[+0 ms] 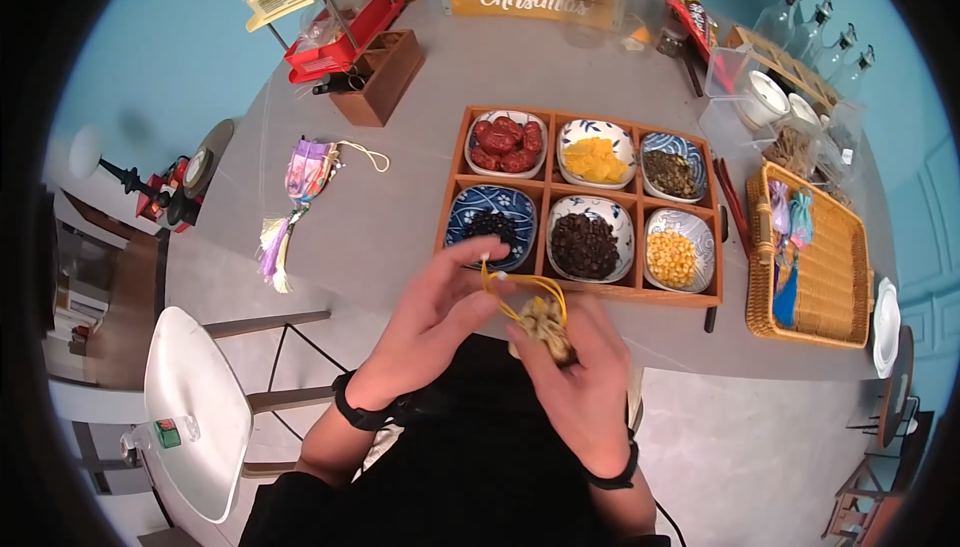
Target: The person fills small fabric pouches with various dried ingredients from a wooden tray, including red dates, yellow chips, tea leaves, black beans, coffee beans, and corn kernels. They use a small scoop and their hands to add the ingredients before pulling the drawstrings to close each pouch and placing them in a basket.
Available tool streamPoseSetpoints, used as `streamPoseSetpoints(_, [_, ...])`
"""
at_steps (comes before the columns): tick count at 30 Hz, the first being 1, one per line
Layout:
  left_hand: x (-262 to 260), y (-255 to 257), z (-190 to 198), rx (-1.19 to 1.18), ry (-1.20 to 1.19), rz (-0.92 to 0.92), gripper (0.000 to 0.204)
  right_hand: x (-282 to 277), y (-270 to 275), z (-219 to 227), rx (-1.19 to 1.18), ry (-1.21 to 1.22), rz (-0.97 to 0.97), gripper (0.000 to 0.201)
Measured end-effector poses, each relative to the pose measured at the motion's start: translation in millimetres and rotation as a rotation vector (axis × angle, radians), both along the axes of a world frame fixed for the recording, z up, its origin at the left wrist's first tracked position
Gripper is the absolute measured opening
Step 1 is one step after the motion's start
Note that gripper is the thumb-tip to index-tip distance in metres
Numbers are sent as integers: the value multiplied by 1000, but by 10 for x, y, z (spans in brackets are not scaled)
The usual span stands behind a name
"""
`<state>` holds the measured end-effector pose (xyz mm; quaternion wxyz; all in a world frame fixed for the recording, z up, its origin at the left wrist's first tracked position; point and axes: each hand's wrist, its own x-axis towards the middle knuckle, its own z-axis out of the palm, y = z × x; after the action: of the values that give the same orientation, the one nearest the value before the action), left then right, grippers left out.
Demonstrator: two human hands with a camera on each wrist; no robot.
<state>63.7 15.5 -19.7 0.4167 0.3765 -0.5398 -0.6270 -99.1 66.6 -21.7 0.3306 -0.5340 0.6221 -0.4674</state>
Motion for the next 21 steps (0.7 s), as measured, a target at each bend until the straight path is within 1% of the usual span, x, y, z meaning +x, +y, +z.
streamPoseSetpoints(2, [48,66,-124,-127,-153,-75,43,75,-98,35,-292,112,19,22])
streamPoseSetpoints(4, [95,64,-161,-186,-121,-87,42,114,-110,5,-276,125,-5,23])
streamPoseSetpoints(6, [126,113,-163,-241,-96,-98,42,142,-104,5,-222,18,18,16])
streamPoseSetpoints(7, [129,177,-169,-71,10,-108,38,140,-110,-25,-245,41,16,23])
streamPoseSetpoints(8, [127,221,-173,101,115,-122,35,153,-102,-39,-249,48,3,23])
streamPoseSetpoints(9, [122,226,-184,96,124,-144,35,167,-96,-47,-271,57,7,22])
streamPoseSetpoints(10, [115,219,-203,94,84,-151,31,167,-83,-59,-289,70,5,22])
streamPoseSetpoints(11, [90,218,-224,96,45,-160,28,157,-56,-87,-266,64,-8,21])
streamPoseSetpoints(12, [62,212,-219,99,57,-190,28,112,-33,-73,-261,80,-35,21])
streamPoseSetpoints(14, [20,196,-186,92,2,-217,25,33,-12,-42,-199,-75,65,22])
streamPoseSetpoints(15, [-38,208,-201,137,30,-189,21,-23,28,-13,-111,-68,107,23])
streamPoseSetpoints(16, [-90,210,-230,140,31,-206,21,-56,45,28,-109,-65,90,23])
streamPoseSetpoints(18, [-202,174,-282,-21,-9,-67,21,-135,44,115,-184,165,22,23])
streamPoseSetpoints(19, [-256,140,-266,-20,-1,-88,21,-190,26,145,-181,175,2,23])
streamPoseSetpoints(21, [-358,74,-200,-205,-147,-57,23,-300,12,209,-379,386,-170,24])
